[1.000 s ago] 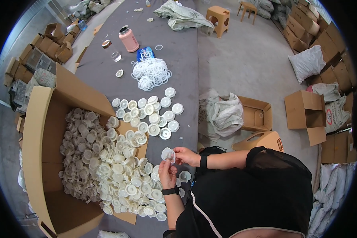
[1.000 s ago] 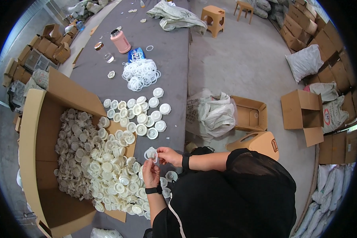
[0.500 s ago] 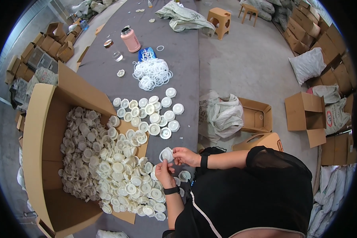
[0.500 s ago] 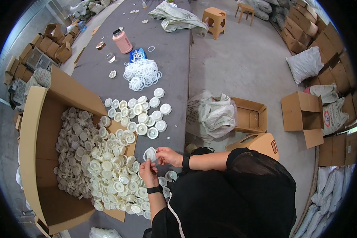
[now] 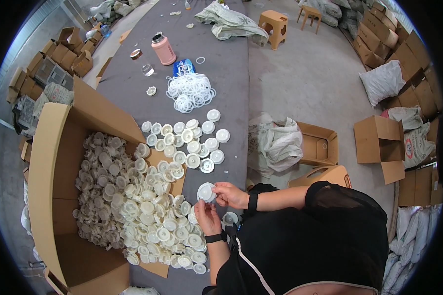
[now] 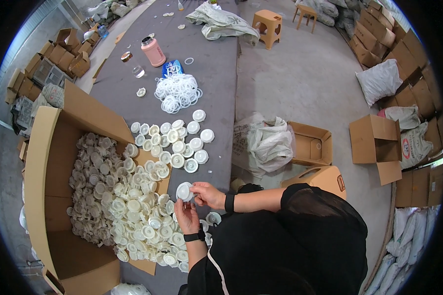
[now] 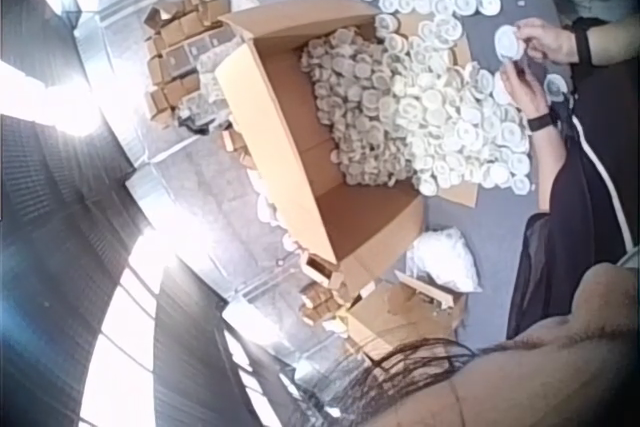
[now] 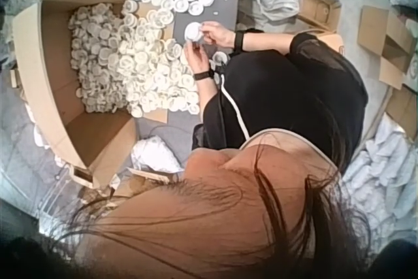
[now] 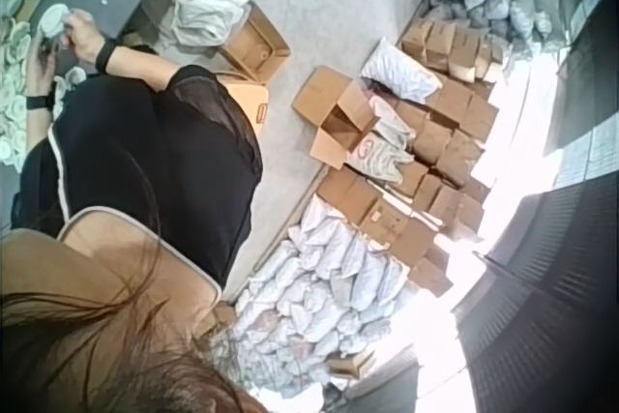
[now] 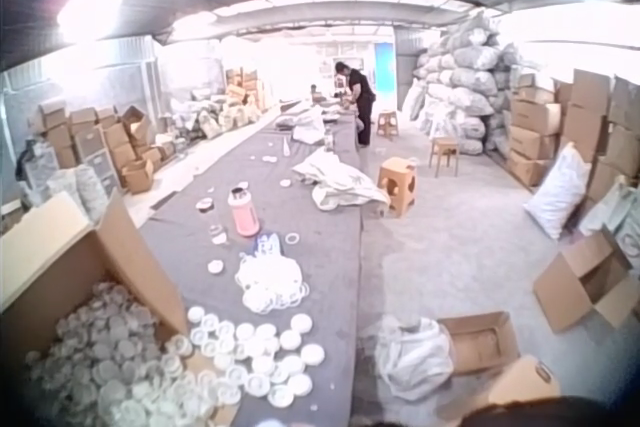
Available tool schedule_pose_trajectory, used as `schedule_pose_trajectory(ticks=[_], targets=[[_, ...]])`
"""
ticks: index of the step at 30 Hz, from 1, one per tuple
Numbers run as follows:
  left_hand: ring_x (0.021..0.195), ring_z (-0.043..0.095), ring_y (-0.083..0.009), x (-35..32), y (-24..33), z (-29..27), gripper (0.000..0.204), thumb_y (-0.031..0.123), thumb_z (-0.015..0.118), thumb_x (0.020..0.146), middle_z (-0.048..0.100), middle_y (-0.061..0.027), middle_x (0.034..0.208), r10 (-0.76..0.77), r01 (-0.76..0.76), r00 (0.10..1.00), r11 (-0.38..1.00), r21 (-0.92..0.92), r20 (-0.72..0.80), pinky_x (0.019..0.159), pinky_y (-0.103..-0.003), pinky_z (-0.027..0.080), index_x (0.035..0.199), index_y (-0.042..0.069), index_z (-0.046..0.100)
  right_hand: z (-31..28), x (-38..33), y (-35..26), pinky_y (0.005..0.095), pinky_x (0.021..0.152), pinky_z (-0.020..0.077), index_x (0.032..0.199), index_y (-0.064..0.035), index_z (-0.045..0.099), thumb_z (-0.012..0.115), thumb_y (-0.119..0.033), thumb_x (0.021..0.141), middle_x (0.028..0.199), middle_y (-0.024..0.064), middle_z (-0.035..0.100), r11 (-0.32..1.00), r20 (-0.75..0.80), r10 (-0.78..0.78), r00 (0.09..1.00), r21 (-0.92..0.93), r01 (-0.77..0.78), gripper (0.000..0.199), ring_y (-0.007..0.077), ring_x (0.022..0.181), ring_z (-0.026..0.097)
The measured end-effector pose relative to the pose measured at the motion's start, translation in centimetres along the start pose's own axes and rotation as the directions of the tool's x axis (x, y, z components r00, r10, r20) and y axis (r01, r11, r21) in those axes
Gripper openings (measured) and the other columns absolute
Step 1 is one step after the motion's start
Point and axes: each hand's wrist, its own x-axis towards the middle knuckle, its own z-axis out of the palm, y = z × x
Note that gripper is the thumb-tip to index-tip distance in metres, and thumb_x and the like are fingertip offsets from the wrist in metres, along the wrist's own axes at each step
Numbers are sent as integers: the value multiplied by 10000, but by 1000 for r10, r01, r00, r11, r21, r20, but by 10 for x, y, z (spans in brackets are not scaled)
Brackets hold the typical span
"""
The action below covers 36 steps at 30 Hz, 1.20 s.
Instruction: Sort and assemble small white plastic caps and rings at a manufacturing table.
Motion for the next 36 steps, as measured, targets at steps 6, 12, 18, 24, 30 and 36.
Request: schedule_pose_trajectory(ticks=[6,12,18,24,30,36], targets=[[746,508,-119,-2,4,2,62,131,512,806,532,-27,808,33,-25,998,990,-135,58,634,-236,426,791,85,474,15,-5,-3,191,391,311,796,-67,484,469,-226,829,638,11,493,995,35,-101,994,-17,102,163,74,431,409],[718,517,-135,-21,26,47,197,161,459,837,556,-68,903,114,-114,993,954,-277,-15,605,-243,417,980,30,491,31,-6,-10,172,414,340,796,-59,485,468,-254,838,623,-1,498,973,131,-203,970,-83,215,200,52,462,447],[682,512,-127,-18,20,32,238,168,453,834,552,-77,883,161,-165,970,986,6,182,606,-236,411,1023,25,478,36,-12,-14,175,429,355,811,-54,485,479,-205,842,631,-15,497,942,138,-251,958,-193,274,154,36,485,462],[685,506,-120,-25,23,46,197,172,477,829,543,-63,878,180,-183,983,970,-160,-35,607,-228,410,976,41,492,37,-11,-14,169,466,382,858,-44,495,490,-137,838,649,-29,503,904,135,-297,945,-279,323,96,26,506,462],[730,533,-132,-18,17,28,47,86,513,806,563,-51,844,148,-149,989,983,-106,-14,659,-248,445,843,56,514,35,-15,-11,168,462,373,868,-36,496,481,-151,843,681,-26,503,904,149,-270,951,-301,304,118,20,504,448],[763,533,-139,-17,17,19,92,124,505,800,555,-56,861,88,-84,996,982,-172,17,673,-256,445,862,56,506,39,-17,-10,161,411,325,846,-41,496,442,-204,855,701,-2,511,969,130,-188,973,-139,206,172,28,441,392]])
